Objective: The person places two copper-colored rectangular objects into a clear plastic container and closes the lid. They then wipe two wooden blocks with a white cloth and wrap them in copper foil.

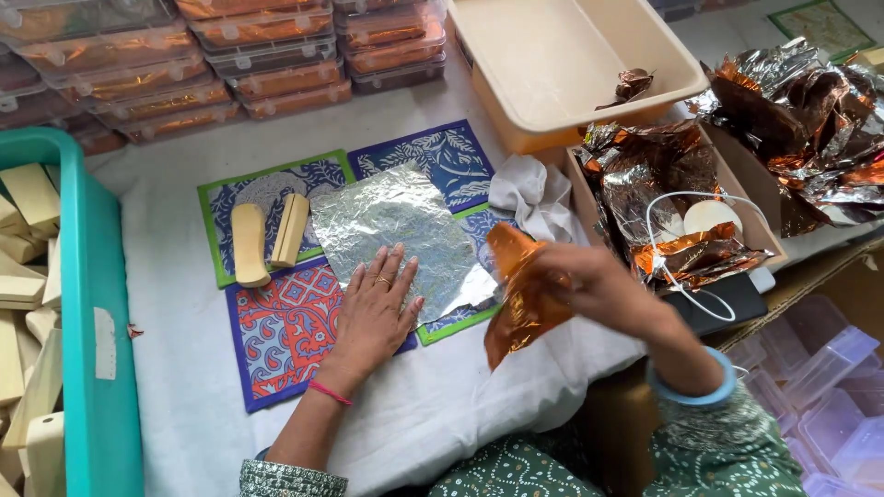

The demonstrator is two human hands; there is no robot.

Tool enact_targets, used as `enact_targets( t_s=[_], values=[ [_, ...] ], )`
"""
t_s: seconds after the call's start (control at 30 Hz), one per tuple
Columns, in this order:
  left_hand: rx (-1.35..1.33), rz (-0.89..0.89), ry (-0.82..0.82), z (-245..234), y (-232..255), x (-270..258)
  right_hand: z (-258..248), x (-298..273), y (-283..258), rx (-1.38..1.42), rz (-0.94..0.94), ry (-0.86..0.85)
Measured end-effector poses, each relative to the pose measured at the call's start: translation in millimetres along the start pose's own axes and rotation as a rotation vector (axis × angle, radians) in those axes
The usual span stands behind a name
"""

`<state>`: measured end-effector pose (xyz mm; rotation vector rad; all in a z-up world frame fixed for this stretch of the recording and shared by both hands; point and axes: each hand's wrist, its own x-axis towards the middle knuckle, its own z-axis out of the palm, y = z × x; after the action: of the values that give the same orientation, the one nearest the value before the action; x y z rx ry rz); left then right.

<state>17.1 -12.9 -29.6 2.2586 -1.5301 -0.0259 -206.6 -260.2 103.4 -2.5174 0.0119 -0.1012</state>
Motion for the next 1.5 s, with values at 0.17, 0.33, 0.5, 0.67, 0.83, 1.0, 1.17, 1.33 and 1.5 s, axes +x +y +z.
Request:
enact_targets(
  t_s=[0.17,0.33,0.5,0.67,0.83,1.0,1.17,1.33,1.5],
  values=[
    [0.081,-0.007,-0.044,1,1,-1,-65,-58,53,0.692,0.050,0.571],
    [0.081,-0.005,-0.029,3,1,-2,-134,-64,4,-0.139,0.247,0.768],
    [0.083,-0.003,-0.030,4,1,-2,-161,-76,93,-0.618,0.423,0.605],
    [0.102,0.002,-0.020,3,1,-3,-138,-37,152,-0.720,0.758,0.140],
    [0.107,0.007,-0.018,1,2,-3,-96,-11,204,-0.591,0.577,0.035],
    [0.083,0.008,-0.022,-2,3,-3,-99,-21,193,-0.544,0.394,0.163],
    [0.056,0.017,0.010,-1,1,-4,-133,-33,117,-0.315,0.724,0.288],
    [0.058,0.031,0.027,-2,2,-3,-146,-85,163,-0.455,0.799,0.224],
    [0.045,0.020,0.007,-10,5,-1,-135,-103,157,-0.662,1.001,0.081]
  ],
)
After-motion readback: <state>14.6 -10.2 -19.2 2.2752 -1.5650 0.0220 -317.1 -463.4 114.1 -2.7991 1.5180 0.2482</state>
